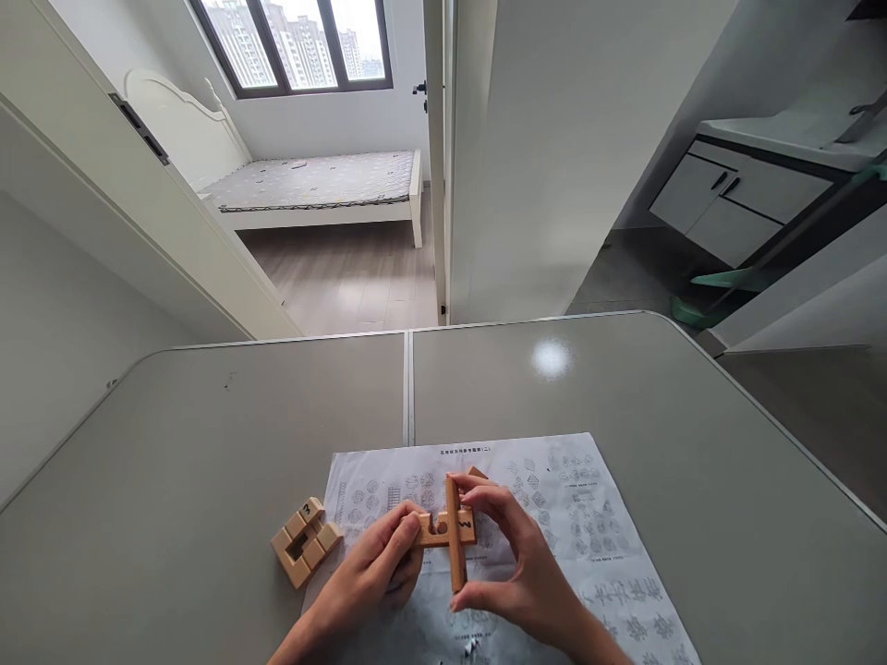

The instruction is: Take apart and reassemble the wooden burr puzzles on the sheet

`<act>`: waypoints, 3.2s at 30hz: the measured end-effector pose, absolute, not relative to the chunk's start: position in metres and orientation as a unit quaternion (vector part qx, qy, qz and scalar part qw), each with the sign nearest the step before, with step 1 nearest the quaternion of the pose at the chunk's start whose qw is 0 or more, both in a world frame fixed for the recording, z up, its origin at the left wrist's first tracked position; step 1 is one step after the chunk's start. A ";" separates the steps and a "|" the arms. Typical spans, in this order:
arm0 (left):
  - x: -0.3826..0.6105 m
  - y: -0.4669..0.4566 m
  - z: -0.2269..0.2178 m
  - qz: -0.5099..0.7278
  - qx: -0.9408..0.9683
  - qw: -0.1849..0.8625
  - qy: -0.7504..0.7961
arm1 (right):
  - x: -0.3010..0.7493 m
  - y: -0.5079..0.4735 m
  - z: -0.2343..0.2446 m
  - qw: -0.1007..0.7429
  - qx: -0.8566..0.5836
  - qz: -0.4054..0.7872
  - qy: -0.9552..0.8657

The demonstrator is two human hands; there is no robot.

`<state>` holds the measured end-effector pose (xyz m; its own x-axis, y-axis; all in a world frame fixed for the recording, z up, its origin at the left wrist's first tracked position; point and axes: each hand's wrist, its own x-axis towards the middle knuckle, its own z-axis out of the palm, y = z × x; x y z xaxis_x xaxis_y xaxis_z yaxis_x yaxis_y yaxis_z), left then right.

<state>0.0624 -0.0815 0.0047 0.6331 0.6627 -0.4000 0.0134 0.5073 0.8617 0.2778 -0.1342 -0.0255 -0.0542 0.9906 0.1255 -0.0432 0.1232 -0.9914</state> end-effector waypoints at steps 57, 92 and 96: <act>0.070 -0.092 0.011 0.185 0.533 0.712 0.418 | 0.270 -0.138 -0.022 0.482 -0.434 0.454 -0.611; 0.068 -0.097 -0.017 0.303 0.674 0.483 0.470 | 0.294 -0.127 -0.021 0.576 -0.556 0.438 -0.410; 0.072 -0.097 -0.011 0.274 0.705 0.479 0.445 | 0.294 -0.131 -0.018 0.589 -0.460 0.489 -0.450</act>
<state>0.0719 -0.0974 -0.0107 0.4529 0.8907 -0.0402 0.3645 -0.1438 0.9200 0.2944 -0.1308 -0.0176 0.1157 0.9900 0.0806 -0.1616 0.0988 -0.9819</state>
